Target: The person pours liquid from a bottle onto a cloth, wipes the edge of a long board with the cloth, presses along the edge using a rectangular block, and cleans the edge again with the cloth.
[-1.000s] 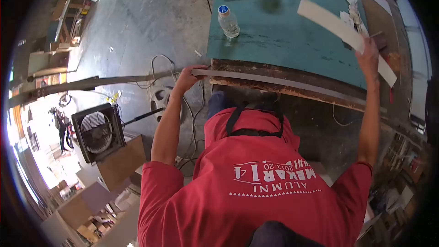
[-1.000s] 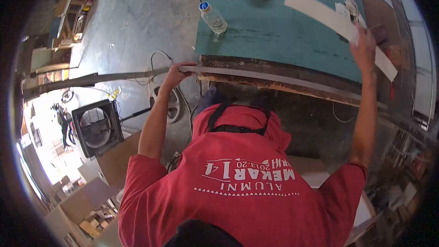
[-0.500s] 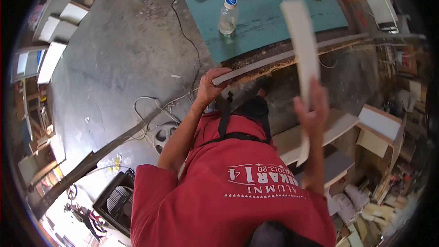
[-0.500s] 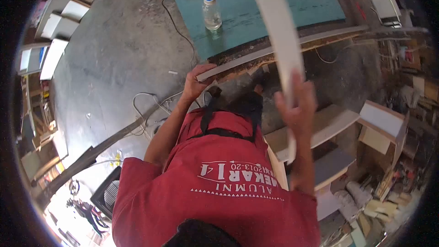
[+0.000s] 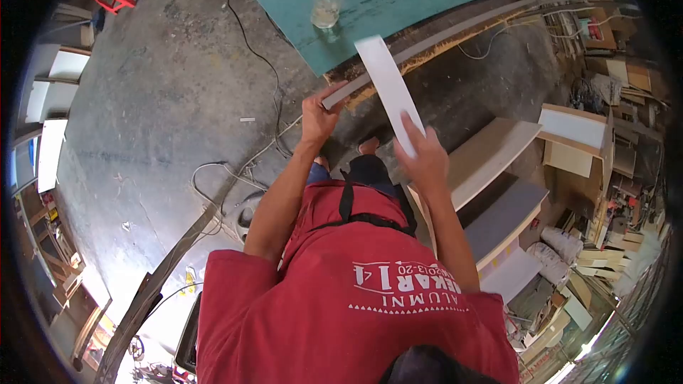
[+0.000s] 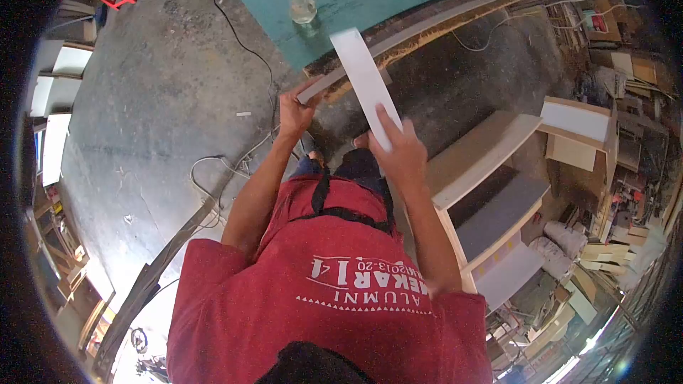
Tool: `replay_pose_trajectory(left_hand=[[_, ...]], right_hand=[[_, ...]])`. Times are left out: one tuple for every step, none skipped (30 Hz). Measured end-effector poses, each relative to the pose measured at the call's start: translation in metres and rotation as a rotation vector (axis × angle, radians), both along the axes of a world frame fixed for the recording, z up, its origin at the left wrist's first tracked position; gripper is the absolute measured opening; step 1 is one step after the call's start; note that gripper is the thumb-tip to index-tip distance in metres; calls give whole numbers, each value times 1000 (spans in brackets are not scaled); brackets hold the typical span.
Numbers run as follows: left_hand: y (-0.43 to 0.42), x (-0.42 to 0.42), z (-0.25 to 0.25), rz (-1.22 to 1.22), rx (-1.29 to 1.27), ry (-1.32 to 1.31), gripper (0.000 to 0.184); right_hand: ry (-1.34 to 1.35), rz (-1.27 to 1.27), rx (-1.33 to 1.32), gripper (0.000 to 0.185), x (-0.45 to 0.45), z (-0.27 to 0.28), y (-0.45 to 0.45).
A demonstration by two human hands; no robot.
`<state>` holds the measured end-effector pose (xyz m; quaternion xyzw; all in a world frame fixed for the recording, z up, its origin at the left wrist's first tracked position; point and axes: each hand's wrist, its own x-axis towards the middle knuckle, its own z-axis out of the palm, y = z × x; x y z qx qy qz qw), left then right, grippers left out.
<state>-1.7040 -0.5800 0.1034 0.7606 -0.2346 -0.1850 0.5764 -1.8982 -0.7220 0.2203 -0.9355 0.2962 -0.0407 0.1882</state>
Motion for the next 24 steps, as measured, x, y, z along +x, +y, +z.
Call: replay_pose_trajectory(left_hand=[[0,1,-2,5,-6,3,35],[-1,3,-3,11,-13,0,35],[-2,3,-3,7,-19,-8,35],[-3,3,-3,16,-34,-12,35],[-4,3,-3,30,-48,-14,34],[-4,3,-4,40,-54,-17,34],[-4,3,-6,39,-53,-18,34],[-4,2,-7,39,-50,-16,33],[-2,0,-6,45,-50,-10,33],[-2,0,-4,40,-53,-21,33],[-3,1,-3,35,-60,-34,33],[-2,0,1,33,-62,-30,33],[-1,0,5,35,-57,-14,33],[-1,1,9,36,-52,-4,33],[-1,0,8,34,-55,-10,33],[-1,0,7,30,-50,-17,34],[-2,1,5,31,-48,-23,34],[-2,2,5,41,-57,-28,34],[-3,2,4,40,-62,-62,35],[-2,2,3,39,-63,-91,35],[-2,3,6,53,-64,-86,35],[-2,3,8,50,-64,-49,35],[-2,2,10,36,-64,-13,35],[-2,3,8,30,-63,-13,35]], right_hand=[[-68,-1,-8,67,11,-4,-2],[-72,-6,-14,67,9,-4,-2],[-63,-17,-5,66,9,-6,0],[-56,-22,3,66,10,-7,0],[-61,-14,-3,66,-5,-4,4],[-16,4,-2,66,-34,2,11],[33,23,1,65,-48,5,13],[36,34,-2,65,-46,8,12],[61,33,-11,65,-45,12,13],[85,25,-21,65,-46,14,15],[87,24,-24,65,-30,7,9],[8,15,-56,67,-2,-6,-4],[-72,7,-88,68,18,-14,-13],[-76,6,-90,68,29,-17,-18],[-85,-5,-87,69,40,-19,-21],[-96,-14,-87,70,47,-18,-23],[-104,-9,-94,70,37,-15,-22],[-46,45,-55,69,10,-12,-14],[13,102,-17,68,-15,-9,-6],[10,117,22,69,-43,-4,5],[10,132,64,69,-55,4,13],[15,143,64,69,-55,4,10],[26,151,48,71,-56,4,9],[34,153,30,72,-54,5,9]])
